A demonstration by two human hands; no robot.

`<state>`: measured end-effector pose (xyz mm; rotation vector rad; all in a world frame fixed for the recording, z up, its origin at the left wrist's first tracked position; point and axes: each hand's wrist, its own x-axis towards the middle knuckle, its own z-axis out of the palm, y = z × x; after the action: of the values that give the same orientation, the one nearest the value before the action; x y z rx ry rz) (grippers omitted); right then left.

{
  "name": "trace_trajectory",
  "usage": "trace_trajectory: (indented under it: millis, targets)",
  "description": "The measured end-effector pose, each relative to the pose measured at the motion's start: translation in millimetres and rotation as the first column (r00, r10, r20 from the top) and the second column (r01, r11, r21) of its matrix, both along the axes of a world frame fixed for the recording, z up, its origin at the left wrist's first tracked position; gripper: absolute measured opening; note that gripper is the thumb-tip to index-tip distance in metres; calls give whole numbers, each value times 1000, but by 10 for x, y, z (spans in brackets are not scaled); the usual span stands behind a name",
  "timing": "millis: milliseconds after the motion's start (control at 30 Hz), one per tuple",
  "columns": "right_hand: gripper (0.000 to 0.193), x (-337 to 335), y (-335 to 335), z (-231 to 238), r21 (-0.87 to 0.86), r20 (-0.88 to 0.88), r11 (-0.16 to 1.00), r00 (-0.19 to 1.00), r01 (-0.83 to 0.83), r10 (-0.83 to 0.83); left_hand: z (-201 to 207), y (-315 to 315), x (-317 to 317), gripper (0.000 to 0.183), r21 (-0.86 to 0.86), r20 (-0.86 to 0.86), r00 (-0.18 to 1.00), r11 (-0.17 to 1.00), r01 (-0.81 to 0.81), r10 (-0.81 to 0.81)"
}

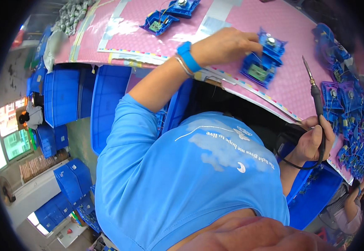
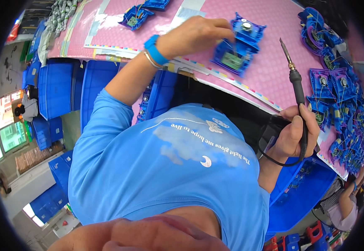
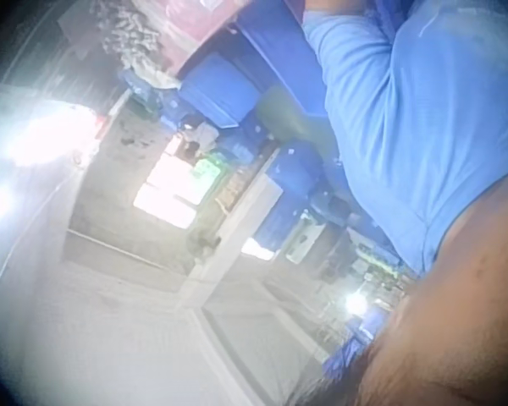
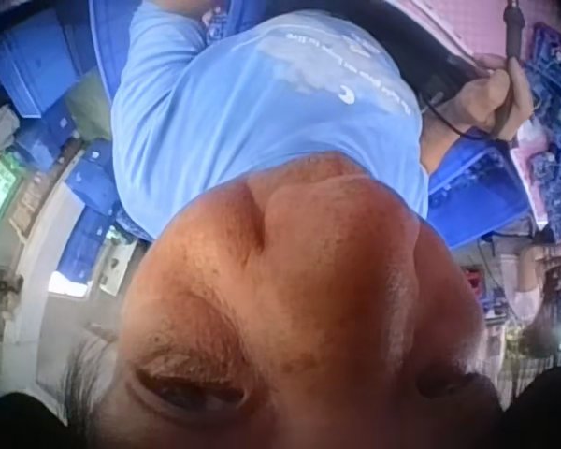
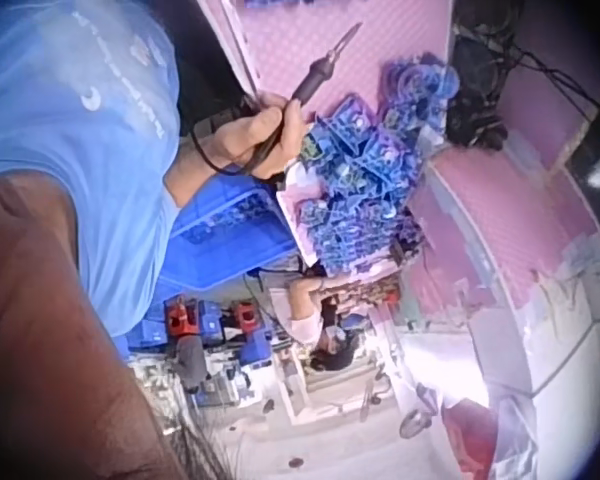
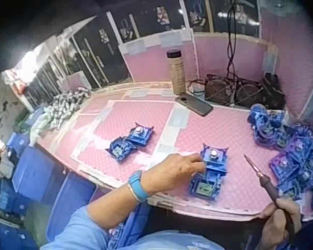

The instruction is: Soldering components onto electronic circuit boards at a workbench.

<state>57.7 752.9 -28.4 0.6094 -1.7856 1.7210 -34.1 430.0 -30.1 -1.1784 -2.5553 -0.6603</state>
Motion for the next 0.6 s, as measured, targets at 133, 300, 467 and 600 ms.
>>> trace_trajectory:
  millis: [133,300,467,600]
  targets:
    - [24,110,-3,86,9,-10,991,991,134,-134,171,-629,-252,26,-90,-12,1000,996,11,-12]
    - [19,84,-30,93,83,114,978,973,194,-202,335,-1329,-229,23,-199,161,908,914,-354,386]
    - [18,16,-21,174,154,18,975,986,161,-166,337,-2078,-246,28,-252,13,905,877,-409,425]
    - [19,27,44,138,142,13,981,991,131,-134,403,-2379,-66,30,-220,-168,854,825,-520,493]
